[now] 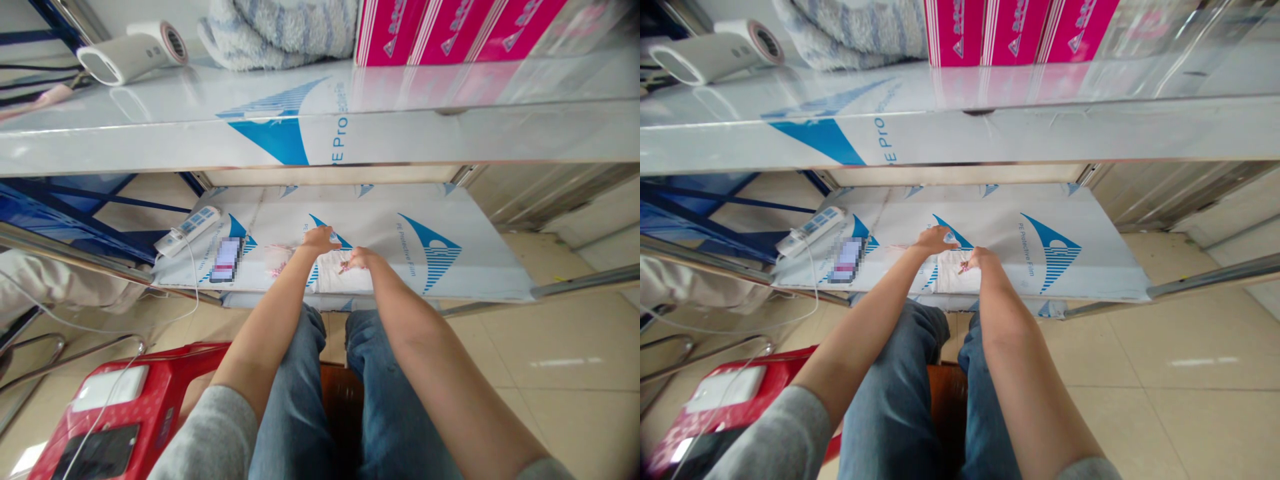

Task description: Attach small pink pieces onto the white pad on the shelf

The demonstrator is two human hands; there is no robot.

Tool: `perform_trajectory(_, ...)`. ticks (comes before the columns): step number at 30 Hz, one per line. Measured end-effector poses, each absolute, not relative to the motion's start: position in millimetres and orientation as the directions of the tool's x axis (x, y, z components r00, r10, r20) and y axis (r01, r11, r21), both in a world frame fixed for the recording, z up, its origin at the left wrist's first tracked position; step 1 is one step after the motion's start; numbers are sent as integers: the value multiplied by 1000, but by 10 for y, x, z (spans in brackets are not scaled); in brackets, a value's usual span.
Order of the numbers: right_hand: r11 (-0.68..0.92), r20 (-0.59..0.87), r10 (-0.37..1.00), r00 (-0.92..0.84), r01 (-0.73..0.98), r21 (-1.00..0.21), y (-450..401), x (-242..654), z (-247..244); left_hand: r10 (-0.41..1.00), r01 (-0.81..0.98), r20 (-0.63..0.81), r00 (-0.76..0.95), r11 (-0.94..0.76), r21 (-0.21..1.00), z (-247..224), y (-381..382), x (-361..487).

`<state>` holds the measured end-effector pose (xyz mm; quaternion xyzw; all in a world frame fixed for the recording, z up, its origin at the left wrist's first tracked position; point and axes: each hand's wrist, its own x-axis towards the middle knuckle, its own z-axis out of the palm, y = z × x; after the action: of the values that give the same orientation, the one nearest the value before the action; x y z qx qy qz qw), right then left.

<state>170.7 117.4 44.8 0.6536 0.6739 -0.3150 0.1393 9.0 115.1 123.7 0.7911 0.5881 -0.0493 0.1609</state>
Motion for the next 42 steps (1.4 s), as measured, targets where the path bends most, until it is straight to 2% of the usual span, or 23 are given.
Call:
perform_trajectory(3, -83, -594, 799, -96, 960, -268, 1199, 1717, 443, 913, 945, -269, 306, -257, 202, 1225, 1156, 83)
perform_trajectory(5, -122, -563, 821, -95, 934, -335, 1241, 1728, 454, 913, 943, -266, 311, -262, 203, 1202, 1167, 78)
perform_trajectory(10, -265, -382, 924, -20, 688, -676, 1360, 1726, 602, 912, 940, -251, 324, -279, 198, 1155, 1190, 78)
perform_trajectory(13, -222, -272, 962, -28, 498, -838, 1378, 1694, 757, 913, 936, -245, 327, -279, 213, 1151, 1194, 85)
perform_trajectory(16, -168, -213, 974, -81, 373, -912, 1367, 1657, 885, 912, 930, -235, 337, -284, 231, 1150, 1194, 90)
perform_trajectory(25, -160, -270, 937, -220, 417, -895, 1358, 1609, 997, 924, 943, -227, 307, -262, 208, 1207, 1165, 112)
perform_trajectory(31, -171, -251, 963, -99, 498, -850, 1371, 1688, 875, 929, 942, -213, 301, -255, 220, 1182, 1182, 83)
perform_trajectory(34, -197, -336, 937, -95, 651, -733, 1379, 1777, 699, 931, 938, -197, 308, -264, 223, 1155, 1194, 72)
perform_trajectory(38, -112, -497, 852, -162, 872, -477, 1318, 1874, 498, 931, 944, -213, 297, -252, 213, 1163, 1189, 81)
perform_trajectory(42, -69, -599, 774, -206, 913, -402, 1213, 1878, 453, 928, 944, -223, 299, -254, 210, 1189, 1175, 98)
